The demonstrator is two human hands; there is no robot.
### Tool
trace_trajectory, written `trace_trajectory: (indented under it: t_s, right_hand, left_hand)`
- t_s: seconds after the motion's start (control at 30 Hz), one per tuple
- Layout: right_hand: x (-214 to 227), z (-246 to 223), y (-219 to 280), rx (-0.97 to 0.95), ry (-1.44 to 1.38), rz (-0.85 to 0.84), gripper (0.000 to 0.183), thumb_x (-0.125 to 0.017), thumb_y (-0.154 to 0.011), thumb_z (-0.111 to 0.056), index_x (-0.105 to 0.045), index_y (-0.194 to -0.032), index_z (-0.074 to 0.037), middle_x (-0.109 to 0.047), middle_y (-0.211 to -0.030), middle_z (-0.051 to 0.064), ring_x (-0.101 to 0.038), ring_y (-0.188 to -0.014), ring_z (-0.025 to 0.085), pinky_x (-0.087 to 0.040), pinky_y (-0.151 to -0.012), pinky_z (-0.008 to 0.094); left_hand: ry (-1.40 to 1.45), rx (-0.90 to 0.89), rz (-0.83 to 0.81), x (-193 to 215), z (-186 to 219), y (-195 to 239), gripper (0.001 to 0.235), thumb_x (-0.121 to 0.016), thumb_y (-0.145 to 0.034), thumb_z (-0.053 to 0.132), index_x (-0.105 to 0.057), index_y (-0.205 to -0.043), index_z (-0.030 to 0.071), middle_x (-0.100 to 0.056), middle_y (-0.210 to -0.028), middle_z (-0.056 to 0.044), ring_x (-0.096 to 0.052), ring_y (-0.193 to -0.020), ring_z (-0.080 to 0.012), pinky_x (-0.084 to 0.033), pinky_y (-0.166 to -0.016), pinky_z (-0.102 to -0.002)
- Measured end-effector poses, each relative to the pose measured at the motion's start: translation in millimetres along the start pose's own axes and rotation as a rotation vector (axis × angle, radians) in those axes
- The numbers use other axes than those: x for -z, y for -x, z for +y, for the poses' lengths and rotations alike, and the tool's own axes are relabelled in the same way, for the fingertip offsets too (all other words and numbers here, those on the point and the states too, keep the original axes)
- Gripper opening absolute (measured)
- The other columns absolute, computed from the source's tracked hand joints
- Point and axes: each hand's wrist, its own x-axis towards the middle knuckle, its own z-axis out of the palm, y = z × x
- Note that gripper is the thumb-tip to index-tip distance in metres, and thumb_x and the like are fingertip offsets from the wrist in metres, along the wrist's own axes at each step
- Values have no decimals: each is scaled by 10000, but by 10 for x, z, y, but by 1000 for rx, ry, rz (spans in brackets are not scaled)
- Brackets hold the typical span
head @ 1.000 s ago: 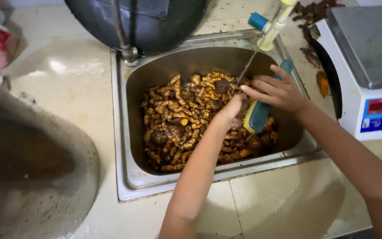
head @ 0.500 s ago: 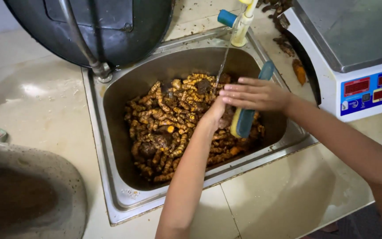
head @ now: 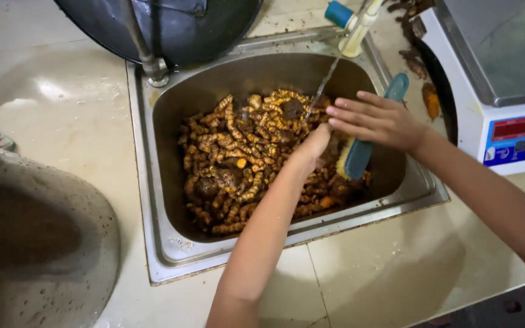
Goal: Washing and scrubbing turmeric roots in a sink using a brush and running water.
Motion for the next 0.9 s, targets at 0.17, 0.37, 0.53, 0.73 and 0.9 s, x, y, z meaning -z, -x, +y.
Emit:
trace_trajectory:
  t_s: [0.17,0.37,0.53,0.73,0.9]
  right_hand:
    - [-58,7,-5,3,38,-12,286,-496,-1089,-135,-706,-1283,-126,-708,-1382,67,-652,-1298,239,-398,-1201,426]
    - [-483,430,272,-82,220,6,182,-620,-1057,-163,-751,-1184,-161,-724,-1411,82,-667,-1327,294,-353,-1242,497]
    - [-529,202,-205,-33,85,34,101,-647,-1015,-210,-719,-1078,-175,-701,-1398,31,-614,-1348,213,-229,-1269,504]
    - [-675,602,-123,-117,209,95,65,-691,-1021,-174,-730,-971,-157,-745,-1344,51,-687,-1266,269,-408,-1197,489]
    - [-627,429,-358,-148,121,98,96,-659,-1021,-215,-735,-978,-175,-743,-1339,24,-662,-1294,243,-359,-1225,469]
  left_hand:
    - [-41,-49,144,-104,202,222,388,-486,-903,344,-663,-954,3,-642,-829,-138,-650,-755,-267,-515,-584,-401]
    - [157,-41,66,292,-66,-420,419,-447,-903,474,-330,-554,275,-350,-455,95,-324,-298,-53,-160,-239,-247]
    - [330,-130,389,165,188,-138,535,-623,-806,583,-734,-1098,148,-744,-1043,-64,-733,-964,-232,-563,-655,-320]
    - [503,-194,399,399,-29,-781,331,-596,-861,491,-636,-863,163,-598,-708,-31,-580,-512,-140,-327,-302,-212]
    - [720,-214,418,128,287,-263,382,-675,-811,514,-688,-918,147,-661,-854,-71,-642,-751,-210,-453,-556,-305]
